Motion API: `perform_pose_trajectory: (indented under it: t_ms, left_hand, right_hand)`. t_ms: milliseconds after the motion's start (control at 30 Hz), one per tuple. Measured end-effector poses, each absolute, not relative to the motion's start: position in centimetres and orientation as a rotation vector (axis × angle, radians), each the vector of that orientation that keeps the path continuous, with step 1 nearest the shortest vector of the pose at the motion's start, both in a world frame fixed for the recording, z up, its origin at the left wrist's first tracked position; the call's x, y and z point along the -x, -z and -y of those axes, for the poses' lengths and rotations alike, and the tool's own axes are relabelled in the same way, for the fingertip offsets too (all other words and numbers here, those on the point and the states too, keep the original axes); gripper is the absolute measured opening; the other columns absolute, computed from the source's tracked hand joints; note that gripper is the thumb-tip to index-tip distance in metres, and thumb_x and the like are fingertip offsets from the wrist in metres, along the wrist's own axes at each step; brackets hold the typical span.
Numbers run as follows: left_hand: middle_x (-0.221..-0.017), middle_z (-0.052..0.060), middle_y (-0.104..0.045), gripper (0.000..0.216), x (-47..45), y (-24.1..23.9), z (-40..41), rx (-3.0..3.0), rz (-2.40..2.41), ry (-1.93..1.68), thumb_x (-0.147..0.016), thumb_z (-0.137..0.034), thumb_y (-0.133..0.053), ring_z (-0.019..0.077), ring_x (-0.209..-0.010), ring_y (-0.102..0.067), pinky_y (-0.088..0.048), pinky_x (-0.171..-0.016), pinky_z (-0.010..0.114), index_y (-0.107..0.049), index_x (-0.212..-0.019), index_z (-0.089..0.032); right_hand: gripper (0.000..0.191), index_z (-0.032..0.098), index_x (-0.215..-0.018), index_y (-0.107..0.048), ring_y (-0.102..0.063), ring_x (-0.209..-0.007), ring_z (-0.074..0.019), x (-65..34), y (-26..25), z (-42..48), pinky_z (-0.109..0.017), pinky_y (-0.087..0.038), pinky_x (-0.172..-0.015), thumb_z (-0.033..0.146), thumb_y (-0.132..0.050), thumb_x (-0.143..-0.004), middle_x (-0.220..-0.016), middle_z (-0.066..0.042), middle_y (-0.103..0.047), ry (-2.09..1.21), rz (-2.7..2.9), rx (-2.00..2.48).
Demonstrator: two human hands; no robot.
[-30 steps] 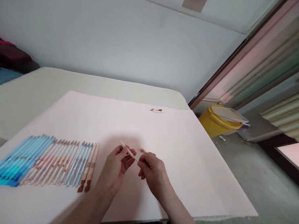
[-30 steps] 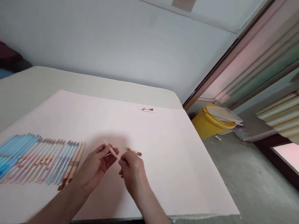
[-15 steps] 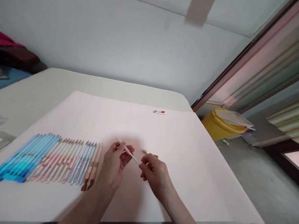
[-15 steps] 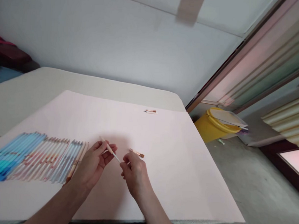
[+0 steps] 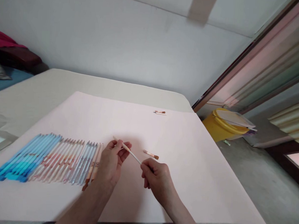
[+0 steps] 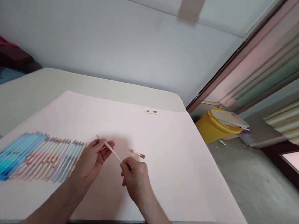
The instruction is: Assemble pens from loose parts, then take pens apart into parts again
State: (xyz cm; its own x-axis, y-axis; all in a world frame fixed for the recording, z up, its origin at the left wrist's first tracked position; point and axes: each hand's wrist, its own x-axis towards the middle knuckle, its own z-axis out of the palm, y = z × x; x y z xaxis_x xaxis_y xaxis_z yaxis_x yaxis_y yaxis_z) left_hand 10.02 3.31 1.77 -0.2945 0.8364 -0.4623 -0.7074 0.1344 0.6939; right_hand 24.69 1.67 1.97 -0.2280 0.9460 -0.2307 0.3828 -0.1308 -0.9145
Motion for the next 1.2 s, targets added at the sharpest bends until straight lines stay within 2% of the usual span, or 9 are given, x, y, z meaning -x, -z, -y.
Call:
perform_pose_trajectory:
  t_ms: [233, 600, 867, 1200]
  left_hand:
    - [-0.077, 0.007, -0.065, 0.016, -10.7, -1.6, -2.7, -0.201, -1.038, -1.413, -0.073, -0.021, -0.066, 0.0181, -0.082, -0.064, -0.052, -0.073, 0.03, -0.051, -0.073, -0.016]
    - [-0.08, 0.008, -0.066, 0.02, -11.8, -1.1, -1.9, -0.278, -0.992, -1.345, -0.074, -0.031, -0.065, 0.0185, -0.078, -0.064, -0.051, -0.072, 0.033, -0.051, -0.074, -0.015]
    - [-0.076, 0.006, -0.066, 0.022, -11.2, -1.2, -2.1, -0.254, -1.053, -1.336, -0.07, -0.031, -0.068, 0.016, -0.074, -0.064, -0.05, -0.068, 0.028, -0.052, -0.073, -0.016]
    - [-0.082, 0.008, -0.067, 0.022, -11.9, -1.2, -1.2, -0.288, -0.946, -1.254, -0.073, -0.034, -0.065, 0.016, -0.066, -0.064, -0.05, -0.062, 0.03, -0.052, -0.073, -0.015]
  right_hand:
    - [0.026, 0.019, -0.057, -0.05, -0.044, -0.036, -0.0079, -24.6, -2.3, -1.7, -0.019, -0.034, -0.038, 0.024, -0.048, -0.083, -0.044, 0.004, -0.048, -1.256, 1.677, 1.509]
    - [0.019, 0.018, -0.066, -0.054, -0.051, -0.038, -0.008, -24.0, -1.1, -1.8, -0.018, -0.037, -0.036, 0.027, -0.048, -0.083, -0.058, 0.003, -0.054, -1.32, 1.532, 1.489]
    - [0.016, 0.019, -0.069, -0.048, -0.052, -0.038, -0.0081, -24.0, -1.0, -1.7, -0.017, -0.037, -0.035, 0.027, -0.05, -0.082, -0.057, 0.005, -0.053, -1.416, 1.456, 1.43]
    - [0.014, 0.018, -0.071, -0.048, -0.049, -0.036, -0.0074, -23.9, -0.9, -1.6, -0.016, -0.034, -0.031, 0.028, -0.051, -0.081, -0.055, 0.006, -0.051, -1.448, 1.399, 1.382]
